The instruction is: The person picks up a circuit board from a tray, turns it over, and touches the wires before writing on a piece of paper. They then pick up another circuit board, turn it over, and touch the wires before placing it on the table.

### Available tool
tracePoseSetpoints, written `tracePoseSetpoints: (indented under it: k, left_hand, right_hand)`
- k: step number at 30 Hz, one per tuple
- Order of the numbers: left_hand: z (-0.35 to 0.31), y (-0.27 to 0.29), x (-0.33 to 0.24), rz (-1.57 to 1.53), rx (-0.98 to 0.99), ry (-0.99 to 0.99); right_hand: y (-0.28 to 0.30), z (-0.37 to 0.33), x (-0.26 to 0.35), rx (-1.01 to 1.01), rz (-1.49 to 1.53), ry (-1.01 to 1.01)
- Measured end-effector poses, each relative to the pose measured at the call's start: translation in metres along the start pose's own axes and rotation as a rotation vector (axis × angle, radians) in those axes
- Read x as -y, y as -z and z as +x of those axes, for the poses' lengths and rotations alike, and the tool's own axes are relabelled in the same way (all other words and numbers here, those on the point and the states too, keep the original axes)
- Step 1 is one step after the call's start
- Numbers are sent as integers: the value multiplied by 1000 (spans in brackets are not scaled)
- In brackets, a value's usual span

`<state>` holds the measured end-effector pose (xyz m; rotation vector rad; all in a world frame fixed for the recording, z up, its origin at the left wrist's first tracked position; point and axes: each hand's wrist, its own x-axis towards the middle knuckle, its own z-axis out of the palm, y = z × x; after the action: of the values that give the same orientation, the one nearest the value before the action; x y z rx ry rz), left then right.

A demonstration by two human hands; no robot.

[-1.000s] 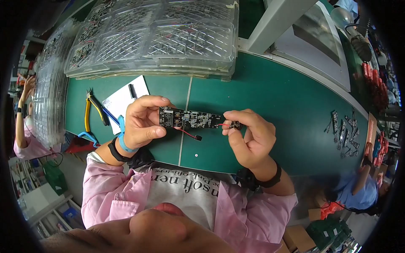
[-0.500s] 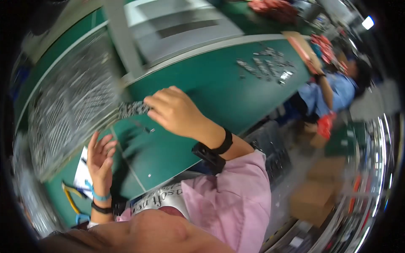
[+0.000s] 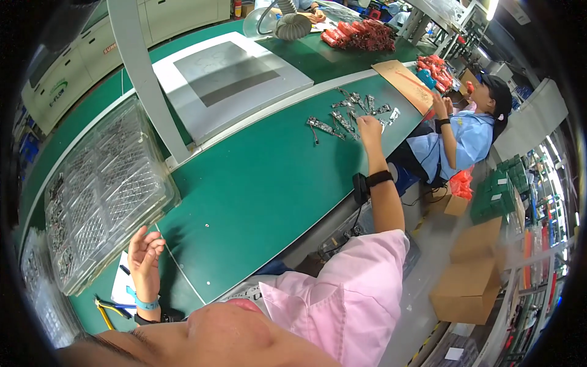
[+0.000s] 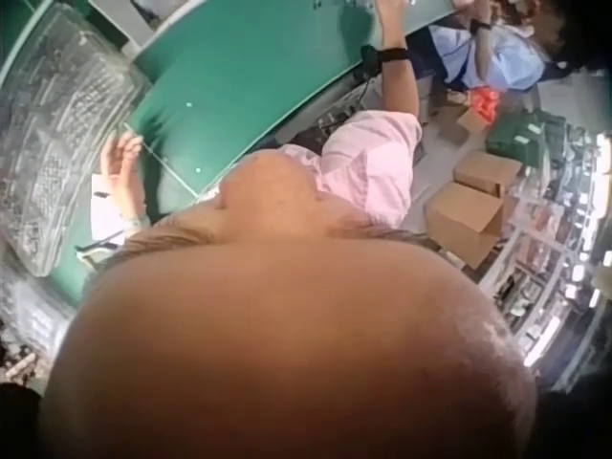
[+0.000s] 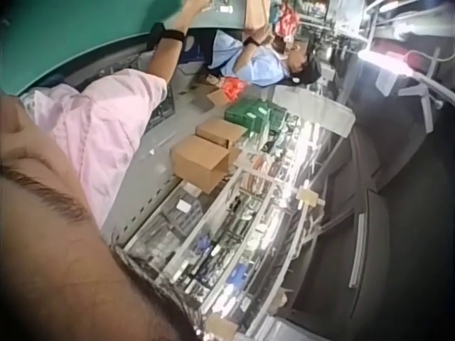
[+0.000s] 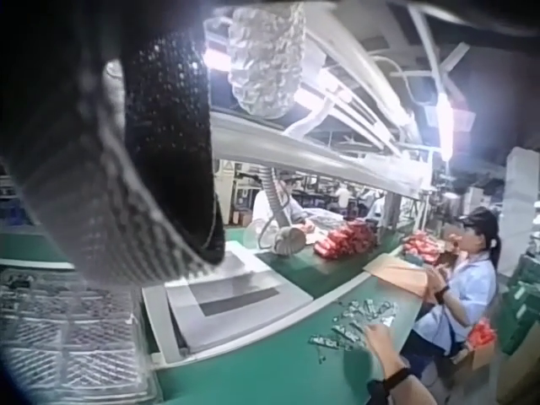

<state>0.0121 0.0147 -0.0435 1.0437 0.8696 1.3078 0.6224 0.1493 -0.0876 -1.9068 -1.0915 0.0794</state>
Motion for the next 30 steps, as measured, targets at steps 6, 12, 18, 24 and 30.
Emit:
tracePoseSetpoints:
  k: [6, 12, 18, 24, 30]
  left_hand:
    - [0, 3, 5, 14, 6, -7]
    - [-1, 0, 2, 12, 11, -6]
    - [-2, -2, 1, -9, 58, -1]
    - [-8, 0, -4, 27, 58, -29]
    - [-11, 6, -5, 67, 33, -96]
  right_hand:
    - [-16, 36, 4, 168, 209, -370]
    - [-8, 46, -7, -45, -258, 116]
    - [5, 22, -24, 29, -512, 138]
    - [5, -50, 98, 50, -4, 436]
    - [-9, -187, 246, 756, 186, 824]
